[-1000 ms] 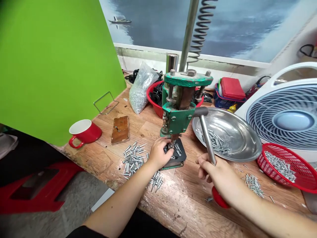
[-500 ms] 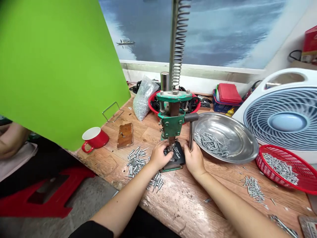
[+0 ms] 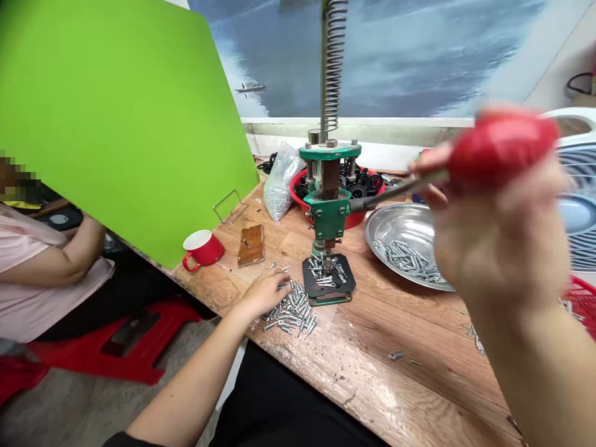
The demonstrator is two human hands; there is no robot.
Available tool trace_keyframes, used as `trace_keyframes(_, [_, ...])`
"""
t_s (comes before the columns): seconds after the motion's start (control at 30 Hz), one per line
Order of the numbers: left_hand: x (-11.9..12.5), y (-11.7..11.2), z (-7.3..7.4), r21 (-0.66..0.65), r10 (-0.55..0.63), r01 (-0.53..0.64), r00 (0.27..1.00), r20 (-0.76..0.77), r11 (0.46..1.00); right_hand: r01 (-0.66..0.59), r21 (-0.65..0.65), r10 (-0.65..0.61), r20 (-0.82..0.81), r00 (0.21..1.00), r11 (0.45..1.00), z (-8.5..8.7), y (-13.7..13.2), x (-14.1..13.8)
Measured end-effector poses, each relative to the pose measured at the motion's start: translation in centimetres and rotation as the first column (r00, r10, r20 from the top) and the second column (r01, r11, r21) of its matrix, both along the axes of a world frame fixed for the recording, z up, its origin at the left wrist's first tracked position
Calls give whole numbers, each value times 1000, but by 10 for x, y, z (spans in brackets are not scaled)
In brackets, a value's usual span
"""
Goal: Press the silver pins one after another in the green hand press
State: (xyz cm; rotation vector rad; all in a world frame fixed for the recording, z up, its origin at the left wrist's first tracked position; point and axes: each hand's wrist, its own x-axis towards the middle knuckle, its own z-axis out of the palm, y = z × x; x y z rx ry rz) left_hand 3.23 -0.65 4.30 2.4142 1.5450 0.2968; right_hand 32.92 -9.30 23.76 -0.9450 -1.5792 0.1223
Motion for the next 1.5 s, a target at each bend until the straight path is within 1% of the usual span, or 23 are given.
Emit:
trace_keyframes(0.07, [5, -6, -11, 32, 41, -41, 999, 3, 999, -174, -24, 172, -91, 981, 984, 26, 39, -6])
trace_keyframes(0.1, [8, -8, -15, 49, 69, -69, 998, 12, 996, -228, -51, 222, -106, 969, 972, 32, 55, -8])
trace_keyframes(0.17, [12, -10, -23, 76, 107, -111, 993, 51, 991, -201, -83, 193, -102, 976, 976, 25, 74, -9])
trace_keyframes(0.23, [15, -12, -27, 98, 121, -133, 985, 120, 986, -17, -51, 11, -130, 991, 999, -6, 77, -12])
trace_keyframes(0.3, [15, -13, -29, 118, 119, -145, 972, 202, 982, 232, -52, -237, -134, 962, 971, -56, 69, -16])
trace_keyframes(0.33, [15, -13, -29, 124, 116, -149, 964, 240, 981, 300, -134, -311, -66, 948, 944, -83, 64, -18])
trace_keyframes(0.37, [15, -14, -29, 123, 113, -151, 956, 271, 981, 271, -268, -268, 48, 962, 924, -109, 60, -22])
trace_keyframes(0.43, [16, -15, -28, 109, 116, -157, 942, 316, 982, 189, -416, -114, 198, 974, 890, -153, 58, -31])
trace_keyframes(0.47, [16, -15, -27, 92, 125, -164, 934, 334, 982, 145, -472, -26, 249, 968, 870, -169, 60, -36])
trace_keyframes(0.53, [17, -16, -26, 42, 157, -187, 909, 386, 981, 99, -524, 74, 299, 951, 846, -187, 69, -46])
trace_keyframes(0.63, [15, -16, -23, -61, 206, -206, 813, 545, 977, 84, -548, 92, 287, 954, 832, -192, 83, -53])
trace_keyframes(0.73, [14, -18, -20, -162, 244, -185, 649, 721, 969, 37, -608, 130, 229, 965, 793, -190, 86, -51])
trace_keyframes(0.87, [15, -30, -14, -368, 338, -14, 433, 836, 930, -107, -697, 236, 91, 968, 709, -189, 79, -45])
trace_keyframes(0.97, [17, -45, -12, -549, 454, 199, 376, 808, 812, -184, -716, 273, 10, 962, 674, -185, 71, -45])
trace_keyframes(1.07, [18, -60, -14, -679, 520, 370, 447, 728, 634, -252, -712, 298, -62, 952, 656, -177, 64, -41])
trace_keyframes(1.1, [19, -64, -15, -702, 520, 406, 476, 709, 584, -245, -695, 285, -59, 957, 676, -174, 63, -35])
trace_keyframes(1.17, [20, -69, -19, -723, 507, 460, 517, 690, 515, -100, -623, 162, 44, 986, 776, -168, 61, -13])
trace_keyframes(1.2, [21, -69, -22, -726, 499, 479, 528, 688, 494, 49, -560, 39, 145, 989, 827, -166, 60, 3])
trace_keyframes(1.23, [22, -69, -24, -723, 493, 493, 529, 690, 483, 224, -482, -110, 253, 961, 847, -165, 59, 21])
trace_keyframes(1.3, [24, -67, -26, -712, 497, 506, 510, 702, 487, 505, -343, -337, 445, 830, 792, -166, 53, 59])
trace_keyframes(1.33, [24, -65, -27, -705, 502, 508, 495, 709, 494, 579, -304, -378, 520, 766, 756, -168, 47, 75])
trace_keyframes(1.4, [25, -63, -27, -690, 510, 512, 466, 723, 511, 627, -271, -365, 621, 694, 730, -175, 27, 96])
trace_keyframes(1.5, [27, -63, -24, -680, 529, 507, 430, 732, 530, 516, -325, -167, 698, 696, 793, -190, -19, 91])
